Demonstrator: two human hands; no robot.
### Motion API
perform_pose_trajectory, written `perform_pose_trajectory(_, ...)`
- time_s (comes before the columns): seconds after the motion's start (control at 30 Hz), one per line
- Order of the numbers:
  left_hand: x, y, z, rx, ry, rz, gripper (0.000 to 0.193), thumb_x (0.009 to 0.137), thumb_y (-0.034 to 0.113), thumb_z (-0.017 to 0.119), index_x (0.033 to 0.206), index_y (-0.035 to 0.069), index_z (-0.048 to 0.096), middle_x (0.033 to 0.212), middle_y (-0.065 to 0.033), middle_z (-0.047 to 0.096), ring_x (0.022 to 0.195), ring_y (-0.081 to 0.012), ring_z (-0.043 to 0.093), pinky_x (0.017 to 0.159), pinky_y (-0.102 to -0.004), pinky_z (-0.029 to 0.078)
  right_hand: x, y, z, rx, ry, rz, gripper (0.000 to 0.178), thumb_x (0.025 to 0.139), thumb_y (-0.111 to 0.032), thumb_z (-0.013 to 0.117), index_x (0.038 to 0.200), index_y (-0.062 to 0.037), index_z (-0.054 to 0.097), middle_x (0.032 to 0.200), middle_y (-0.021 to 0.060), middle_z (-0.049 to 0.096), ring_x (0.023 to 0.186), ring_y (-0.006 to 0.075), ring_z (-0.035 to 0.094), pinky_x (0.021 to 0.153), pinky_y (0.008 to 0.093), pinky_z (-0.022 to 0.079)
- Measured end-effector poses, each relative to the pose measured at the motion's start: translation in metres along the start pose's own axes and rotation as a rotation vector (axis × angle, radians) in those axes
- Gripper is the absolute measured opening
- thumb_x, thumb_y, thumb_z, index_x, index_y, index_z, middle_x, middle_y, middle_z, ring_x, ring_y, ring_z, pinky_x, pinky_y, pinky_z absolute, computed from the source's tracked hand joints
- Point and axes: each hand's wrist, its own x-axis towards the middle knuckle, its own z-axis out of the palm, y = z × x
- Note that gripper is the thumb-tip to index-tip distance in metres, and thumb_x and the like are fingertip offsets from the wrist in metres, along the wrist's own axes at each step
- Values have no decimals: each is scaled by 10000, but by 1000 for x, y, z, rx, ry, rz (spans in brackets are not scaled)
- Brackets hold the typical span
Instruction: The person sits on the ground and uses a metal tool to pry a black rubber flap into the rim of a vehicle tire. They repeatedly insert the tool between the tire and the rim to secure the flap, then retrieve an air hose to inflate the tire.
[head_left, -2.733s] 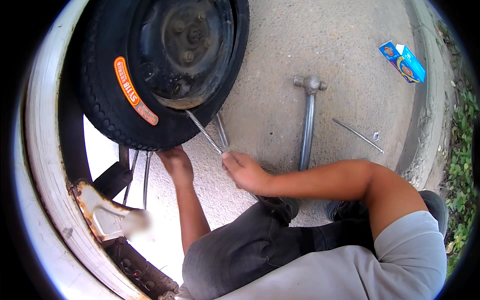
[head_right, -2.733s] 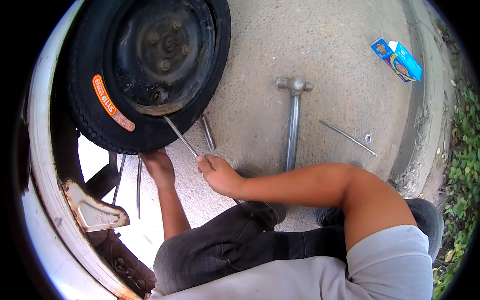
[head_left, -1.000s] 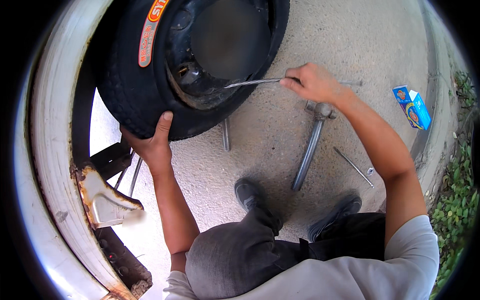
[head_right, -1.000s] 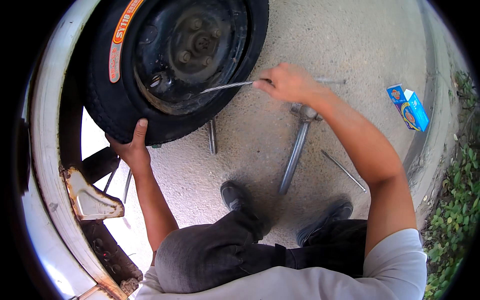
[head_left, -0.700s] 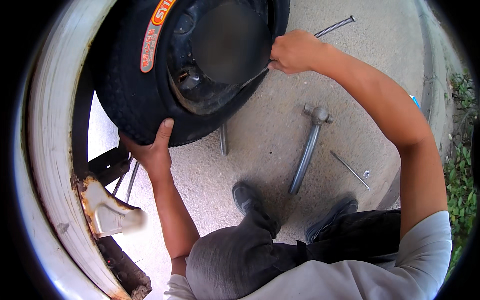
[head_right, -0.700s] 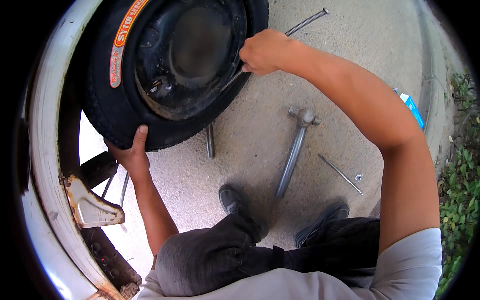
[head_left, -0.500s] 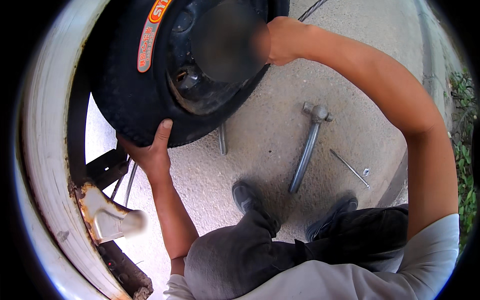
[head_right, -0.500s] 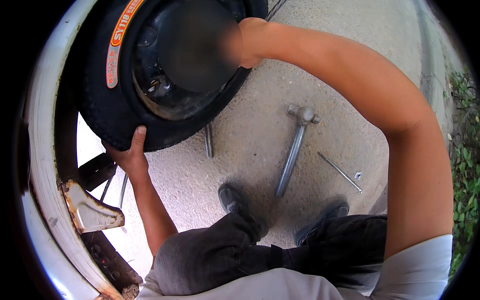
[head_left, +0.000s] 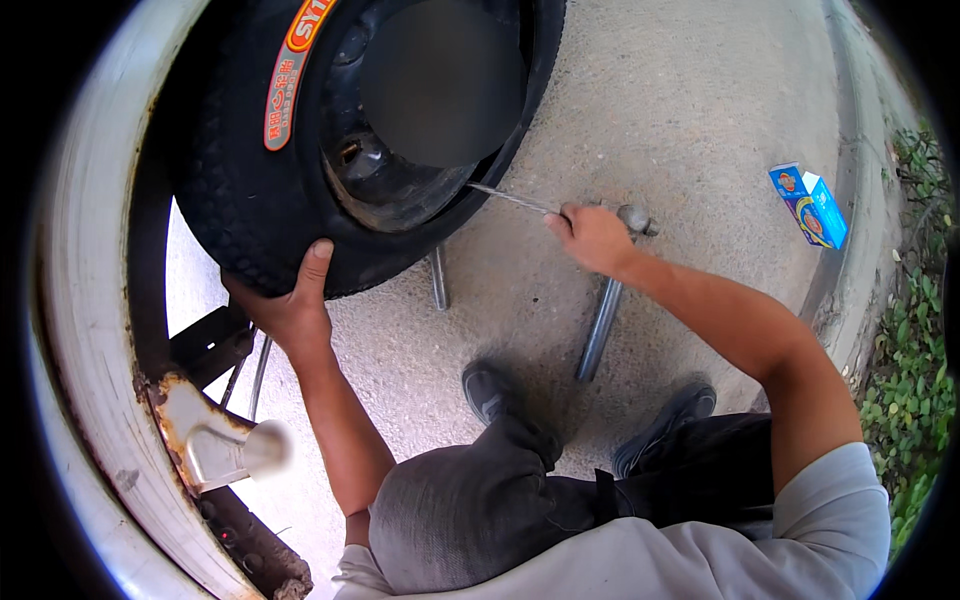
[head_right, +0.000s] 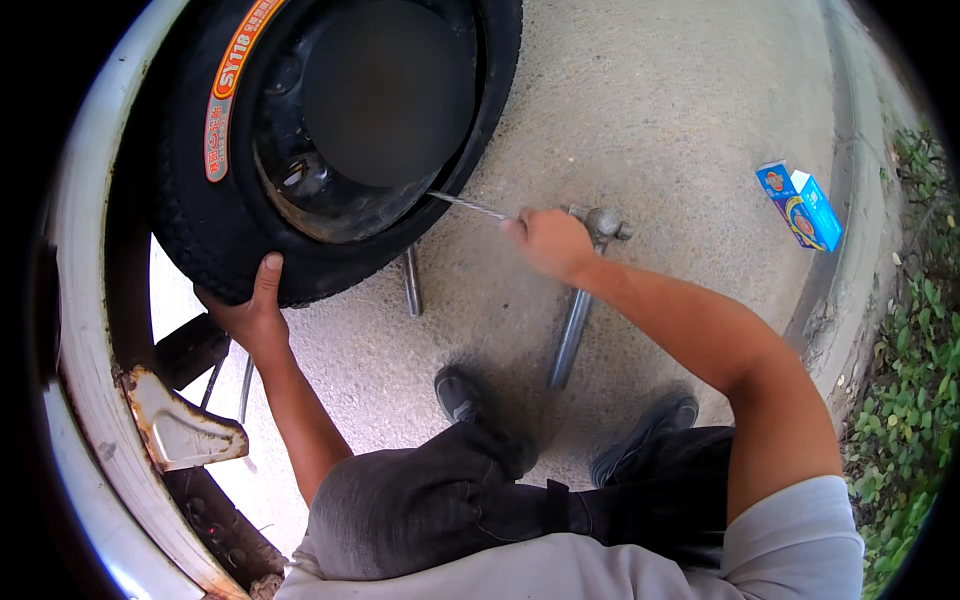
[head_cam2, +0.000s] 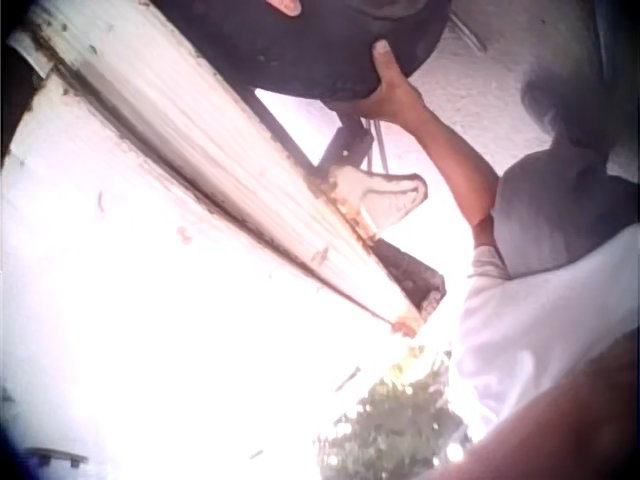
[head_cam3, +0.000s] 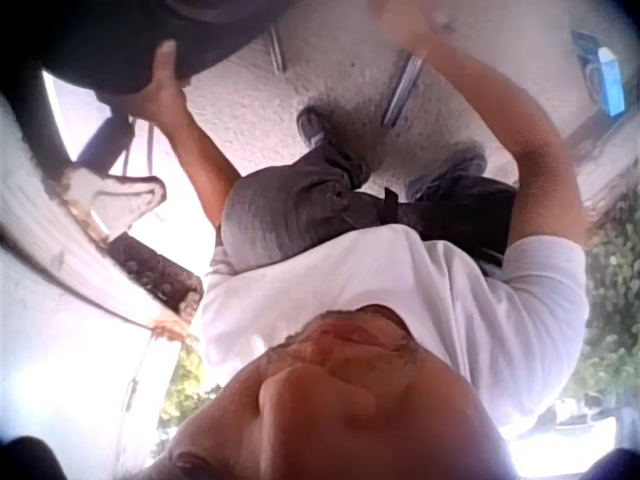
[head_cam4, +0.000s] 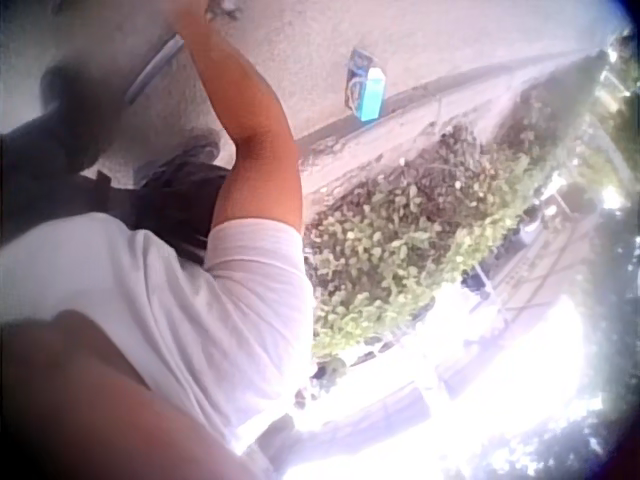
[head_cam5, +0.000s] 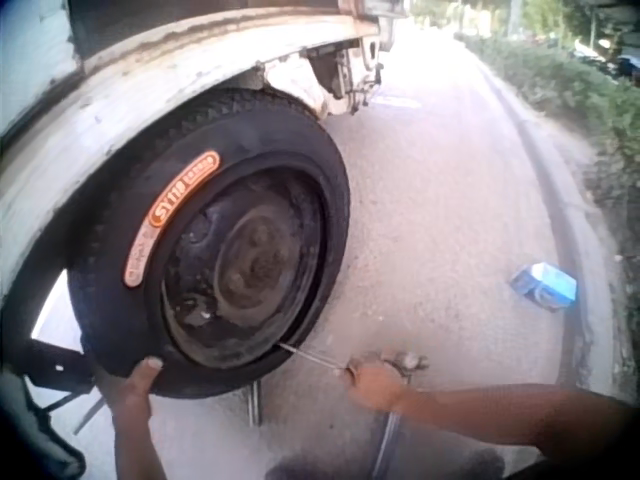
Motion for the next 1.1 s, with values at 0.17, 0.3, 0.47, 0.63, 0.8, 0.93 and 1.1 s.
perform_pose_trajectory(0.17, 20, 31, -4, 88, -23, 4, 954, 582, 196, 880, 1330, -69, 349, 1294, -210, 457, 1189, -274, 442, 1053, -359, 298, -37, -32, 74, 289, 116, 110, 419, 927, -378, 485, 770, 5, 554, 673, 263, 569, 652, 447, 574, 595, 496, 452)
perform_pose_trajectory(0.3, 22, 45, -1, 135, -25, 67, 993, 598, 236, 872, 1362, -58, 309, 1348, -226, 401, 1257, -287, 386, 1082, -373, 261, -46, -85, 136, 678, 233, 272, 437, 940, -381, 470, 758, 11, 533, 662, 267, 555, 636, 453, 563, 571, 486, 429)
perform_pose_trajectory(0.47, -15, 31, 5, 242, -40, 59, 1075, 632, 281, 848, 1418, -38, 188, 1434, -249, 255, 1342, -333, 265, 1109, -390, 216, -50, -97, 159, 918, 317, 327, 452, 942, -375, 480, 726, 21, 505, 641, 267, 537, 601, 449, 536, 541, 469, 405)
perform_pose_trajectory(0.63, -42, -21, 10, 57, 56, -123, 1105, 628, 288, 852, 1409, -73, 158, 1418, -265, 251, 1326, -335, 280, 1111, -391, 208, -52, -100, 142, 814, 236, 306, 446, 943, -362, 486, 719, 23, 503, 609, 252, 519, 554, 404, 526, 520, 444, 403)
perform_pose_trajectory(0.8, -9, 20, 2, 132, 6, -27, 1088, 633, 282, 853, 1400, -89, 175, 1396, -282, 294, 1316, -330, 305, 1109, -392, 210, -66, -108, 139, 880, 196, 226, 440, 954, -359, 480, 725, 17, 496, 567, 197, 493, 500, 288, 485, 509, 417, 396)
perform_pose_trajectory(0.93, 17, 64, 3, 229, 23, 119, 1069, 675, 310, 826, 1423, -65, 161, 1443, -285, 235, 1355, -335, 247, 1117, -409, 187, -91, -136, 125, 1091, 60, 145, 428, 965, -351, 473, 730, 6, 475, 548, 134, 438, 525, 176, 398, 518, 374, 391)
perform_pose_trajectory(1.1, -43, 11, 8, 67, 50, 22, 955, 711, 198, 797, 1418, -47, 204, 1428, -232, 293, 1312, -305, 318, 1110, -395, 215, -96, -157, 111, 1209, -4, 58, 416, 972, -342, 465, 739, 3, 463, 561, 94, 407, 562, 142, 372, 538, 348, 391)
